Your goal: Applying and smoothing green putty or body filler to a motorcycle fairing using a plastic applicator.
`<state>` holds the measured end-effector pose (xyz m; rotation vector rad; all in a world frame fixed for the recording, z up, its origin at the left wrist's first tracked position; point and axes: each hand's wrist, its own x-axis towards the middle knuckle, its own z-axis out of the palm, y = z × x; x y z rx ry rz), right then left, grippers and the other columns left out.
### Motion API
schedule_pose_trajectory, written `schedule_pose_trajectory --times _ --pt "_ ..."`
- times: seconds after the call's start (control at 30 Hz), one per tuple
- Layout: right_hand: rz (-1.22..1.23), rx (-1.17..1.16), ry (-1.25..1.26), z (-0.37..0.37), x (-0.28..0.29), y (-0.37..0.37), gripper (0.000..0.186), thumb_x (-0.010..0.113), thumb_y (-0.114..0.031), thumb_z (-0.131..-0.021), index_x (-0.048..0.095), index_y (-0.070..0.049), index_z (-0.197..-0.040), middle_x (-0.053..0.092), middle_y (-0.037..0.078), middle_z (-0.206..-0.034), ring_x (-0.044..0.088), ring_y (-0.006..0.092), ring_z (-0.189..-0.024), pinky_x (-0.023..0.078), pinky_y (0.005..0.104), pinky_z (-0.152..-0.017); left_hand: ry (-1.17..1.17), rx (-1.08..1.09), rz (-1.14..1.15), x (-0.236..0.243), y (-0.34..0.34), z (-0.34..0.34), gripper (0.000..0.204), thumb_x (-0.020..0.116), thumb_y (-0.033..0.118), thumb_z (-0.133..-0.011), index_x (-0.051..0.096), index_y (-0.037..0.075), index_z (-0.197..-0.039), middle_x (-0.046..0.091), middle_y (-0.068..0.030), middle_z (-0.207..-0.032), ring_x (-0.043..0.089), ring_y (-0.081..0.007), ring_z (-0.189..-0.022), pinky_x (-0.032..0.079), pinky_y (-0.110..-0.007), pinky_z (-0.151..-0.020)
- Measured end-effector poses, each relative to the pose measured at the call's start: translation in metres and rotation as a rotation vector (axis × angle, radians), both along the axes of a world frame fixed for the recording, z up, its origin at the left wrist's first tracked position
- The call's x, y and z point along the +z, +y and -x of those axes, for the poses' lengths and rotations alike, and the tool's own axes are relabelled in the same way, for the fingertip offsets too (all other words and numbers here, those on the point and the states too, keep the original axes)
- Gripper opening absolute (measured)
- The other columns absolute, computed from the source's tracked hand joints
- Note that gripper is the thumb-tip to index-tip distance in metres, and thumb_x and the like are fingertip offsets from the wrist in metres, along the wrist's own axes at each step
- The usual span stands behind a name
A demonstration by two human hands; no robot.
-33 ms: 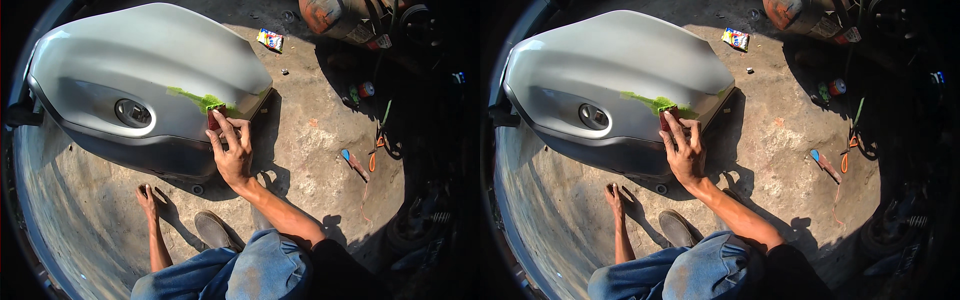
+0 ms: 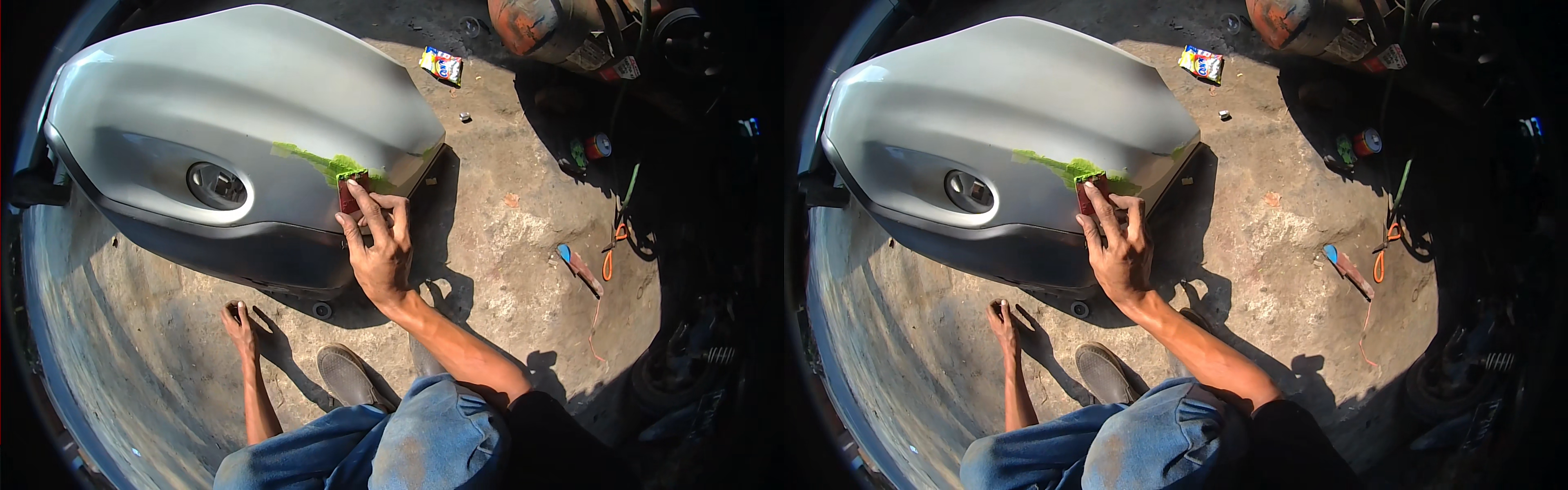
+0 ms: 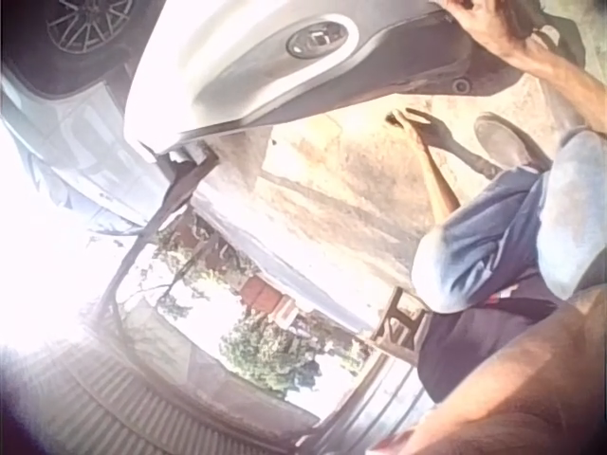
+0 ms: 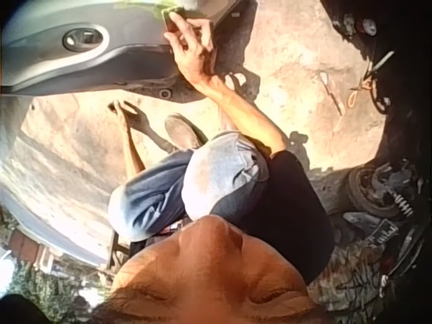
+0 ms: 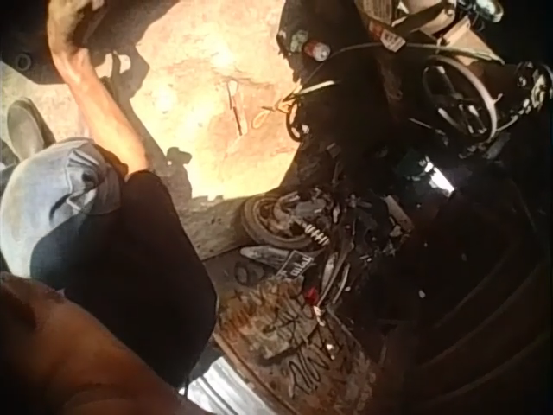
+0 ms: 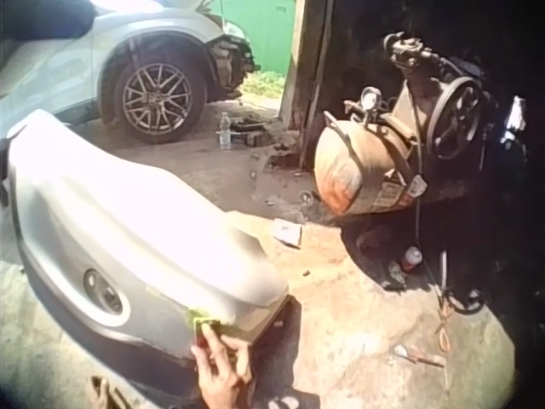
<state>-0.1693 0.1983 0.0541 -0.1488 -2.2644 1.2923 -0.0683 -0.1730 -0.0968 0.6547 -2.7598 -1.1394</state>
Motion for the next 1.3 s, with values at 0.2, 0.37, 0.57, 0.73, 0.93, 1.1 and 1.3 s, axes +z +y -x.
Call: schedule_pose_trajectory --times 0.2,0.37,0.57,0.73,0.93,1.1,1.3 --pt "0.003 0.002 -0.046 -0.002 0.003 0.002 0.046 0.075 -0.017 -0.094 0.066 -0.017 -0.139 0.056 0.011 -0.107 0.064 0.0247 -0.088 0.056 0.0383 -0.076 -0.011 -0.003 -0.024 0.007 0.008 0.002 0.047 0.057 0.046 -0.105 0.058 -0.001 -0.115 0.056 -0.0169 -0.111 0.056 -0.0308 -0.102 0.045 -0.042 -0.094" --pt "-0.04 0.017 -0.042 -0.009 -0.001 0.01 0.046 0.075 -0.016 -0.093 0.066 -0.017 -0.138 0.056 0.011 -0.106 0.062 0.0264 -0.092 0.055 0.0396 -0.079 -0.013 0.008 -0.007 0.008 0.011 0.002 0.046 0.057 0.045 -0.105 0.058 0.0 -0.115 0.056 -0.0154 -0.11 0.056 -0.0297 -0.101 0.045 -0.042 -0.093" --pt "-0.101 0.041 -0.062 -0.032 0.003 0.028 0.049 0.077 -0.009 -0.09 0.067 -0.018 -0.137 0.054 0.013 -0.115 0.062 0.0253 -0.096 0.057 0.0363 -0.079 -0.038 0.025 -0.068 0.012 0.009 -0.001 0.047 0.058 0.045 -0.104 0.058 0.0 -0.116 0.056 -0.0154 -0.11 0.057 -0.0278 -0.098 0.046 -0.041 -0.091" --pt "-0.263 0.131 0.041 -0.018 0.019 0.064 0.054 0.078 -0.002 -0.084 0.069 -0.018 -0.134 0.056 0.014 -0.121 0.061 0.0248 -0.095 0.054 0.0379 -0.083 -0.087 0.01 0.016 0.011 0.011 0.008 0.047 0.056 0.045 -0.104 0.059 0.0 -0.117 0.056 -0.0191 -0.114 0.058 -0.0332 -0.103 0.046 -0.044 -0.094" --pt "-0.523 0.357 0.162 0.03 0.038 0.077 0.058 0.078 -0.006 -0.079 0.07 -0.024 -0.134 0.057 0.011 -0.122 0.06 0.0258 -0.102 0.048 0.0423 -0.093 -0.054 0.024 -0.016 0.017 0.012 0.001 0.047 0.055 0.046 -0.105 0.06 0.001 -0.117 0.055 -0.0201 -0.115 0.058 -0.0354 -0.105 0.046 -0.046 -0.096" --pt "-0.593 0.431 0.178 0.046 0.045 0.084 0.057 0.079 -0.01 -0.079 0.071 -0.027 -0.133 0.057 0.01 -0.121 0.058 0.0271 -0.106 0.048 0.043 -0.095 -0.046 0.017 -0.039 0.018 0.016 0.003 0.048 0.055 0.047 -0.105 0.06 0.001 -0.117 0.056 -0.0202 -0.114 0.058 -0.0351 -0.104 0.046 -0.046 -0.095" --pt "-0.627 0.457 0.149 0.044 0.044 0.083 0.059 0.08 -0.011 -0.078 0.07 -0.027 -0.134 0.058 0.009 -0.122 0.057 0.0268 -0.111 0.046 0.0435 -0.096 -0.063 0.008 -0.058 0.016 0.007 0.002 0.05 0.055 0.049 -0.104 0.06 0.001 -0.118 0.056 -0.0198 -0.115 0.058 -0.0339 -0.105 0.046 -0.045 -0.095"
